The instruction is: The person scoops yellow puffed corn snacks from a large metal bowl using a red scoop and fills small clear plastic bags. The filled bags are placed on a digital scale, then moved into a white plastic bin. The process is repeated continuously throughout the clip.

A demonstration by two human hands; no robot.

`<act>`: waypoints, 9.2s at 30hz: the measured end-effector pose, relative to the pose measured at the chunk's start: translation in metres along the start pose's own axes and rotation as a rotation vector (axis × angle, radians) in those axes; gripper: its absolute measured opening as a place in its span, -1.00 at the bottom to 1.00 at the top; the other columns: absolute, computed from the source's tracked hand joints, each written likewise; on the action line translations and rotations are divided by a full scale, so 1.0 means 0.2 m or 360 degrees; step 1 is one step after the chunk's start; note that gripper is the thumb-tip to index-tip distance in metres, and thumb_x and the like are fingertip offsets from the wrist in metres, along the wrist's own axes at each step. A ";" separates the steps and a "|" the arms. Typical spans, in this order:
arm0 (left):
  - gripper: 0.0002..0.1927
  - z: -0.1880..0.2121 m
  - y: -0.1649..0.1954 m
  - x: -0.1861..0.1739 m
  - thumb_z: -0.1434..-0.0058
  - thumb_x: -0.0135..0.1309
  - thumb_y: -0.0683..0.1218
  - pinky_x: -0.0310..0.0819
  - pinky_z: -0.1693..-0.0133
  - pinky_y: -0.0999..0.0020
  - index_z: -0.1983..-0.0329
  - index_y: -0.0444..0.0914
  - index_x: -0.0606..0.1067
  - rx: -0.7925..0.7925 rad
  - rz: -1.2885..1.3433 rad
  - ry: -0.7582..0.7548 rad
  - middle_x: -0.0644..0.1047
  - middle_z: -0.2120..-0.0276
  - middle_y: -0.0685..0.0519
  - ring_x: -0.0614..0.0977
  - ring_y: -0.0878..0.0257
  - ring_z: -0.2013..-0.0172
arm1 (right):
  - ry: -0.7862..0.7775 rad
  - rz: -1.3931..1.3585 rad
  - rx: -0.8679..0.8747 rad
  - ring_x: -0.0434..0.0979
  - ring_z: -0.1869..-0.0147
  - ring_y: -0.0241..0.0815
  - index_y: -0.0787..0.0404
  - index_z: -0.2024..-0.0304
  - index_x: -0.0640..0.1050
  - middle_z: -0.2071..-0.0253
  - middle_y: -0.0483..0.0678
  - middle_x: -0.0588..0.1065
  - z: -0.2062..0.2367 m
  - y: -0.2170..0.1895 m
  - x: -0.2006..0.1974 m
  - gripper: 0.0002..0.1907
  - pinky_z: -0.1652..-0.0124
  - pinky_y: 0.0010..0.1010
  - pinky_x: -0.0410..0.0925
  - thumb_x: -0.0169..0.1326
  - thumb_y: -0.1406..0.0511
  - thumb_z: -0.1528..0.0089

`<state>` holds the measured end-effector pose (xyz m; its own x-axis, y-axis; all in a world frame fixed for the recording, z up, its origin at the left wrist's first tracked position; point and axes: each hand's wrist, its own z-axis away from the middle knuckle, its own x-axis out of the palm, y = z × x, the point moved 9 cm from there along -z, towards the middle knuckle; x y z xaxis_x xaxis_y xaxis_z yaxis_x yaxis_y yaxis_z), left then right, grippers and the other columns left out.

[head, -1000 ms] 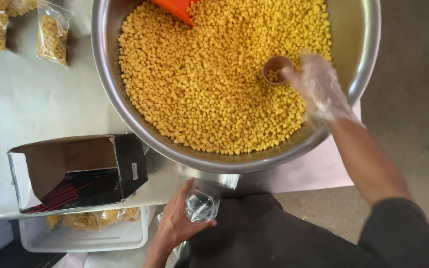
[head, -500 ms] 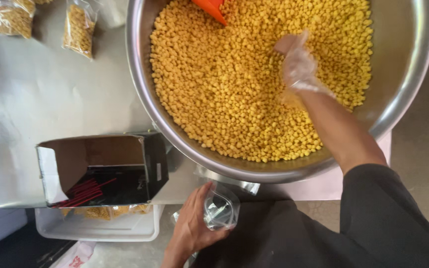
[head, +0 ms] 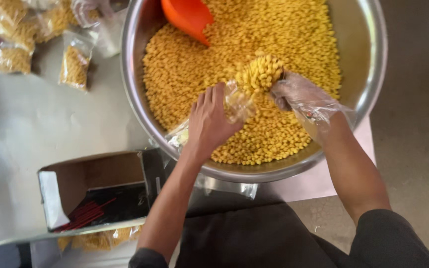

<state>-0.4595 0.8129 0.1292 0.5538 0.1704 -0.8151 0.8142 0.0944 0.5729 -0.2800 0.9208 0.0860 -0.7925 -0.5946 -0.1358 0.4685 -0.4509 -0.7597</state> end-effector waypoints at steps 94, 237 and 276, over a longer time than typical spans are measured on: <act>0.17 -0.35 0.25 0.37 0.12 0.58 -0.11 0.63 -0.12 -0.03 -0.43 -0.18 0.04 0.0201 0.0562 0.0437 0.02 -0.36 -0.29 0.49 -0.28 -0.17 | 0.0709 0.1091 -0.1281 0.62 -0.14 0.21 0.30 -0.56 -0.05 -0.08 0.30 0.56 0.45 -0.45 -0.30 -0.28 -0.07 -0.01 0.46 0.00 0.38 -0.46; -0.49 3.49 -1.75 0.10 -0.34 0.07 0.12 0.64 0.20 0.21 -0.05 -0.43 0.53 -0.2608 0.1749 0.0561 0.64 0.12 -0.13 0.68 0.10 0.24 | -0.0633 0.0940 -0.1674 0.65 0.13 -0.19 0.24 0.10 0.65 0.20 0.00 0.64 0.62 -0.47 2.59 -0.84 0.13 -0.36 0.49 0.23 0.32 -0.29; -0.50 3.27 -1.93 -0.12 -0.37 -0.05 0.23 0.52 0.04 0.24 0.13 -0.23 0.70 -0.2391 0.0906 0.0280 0.71 0.35 -0.09 0.72 0.10 0.21 | 0.0109 -0.0091 -0.1245 0.39 0.18 -0.43 0.25 0.08 0.58 0.07 -0.15 0.55 0.64 0.01 1.91 -0.81 0.20 -0.64 0.27 0.13 0.24 -0.48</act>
<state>-0.6722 0.1303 -0.1282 0.5966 0.6118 -0.5195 -0.4355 0.7904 0.4308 -0.5313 0.6075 0.1135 -0.8414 -0.5306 -0.1025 0.0355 0.1349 -0.9902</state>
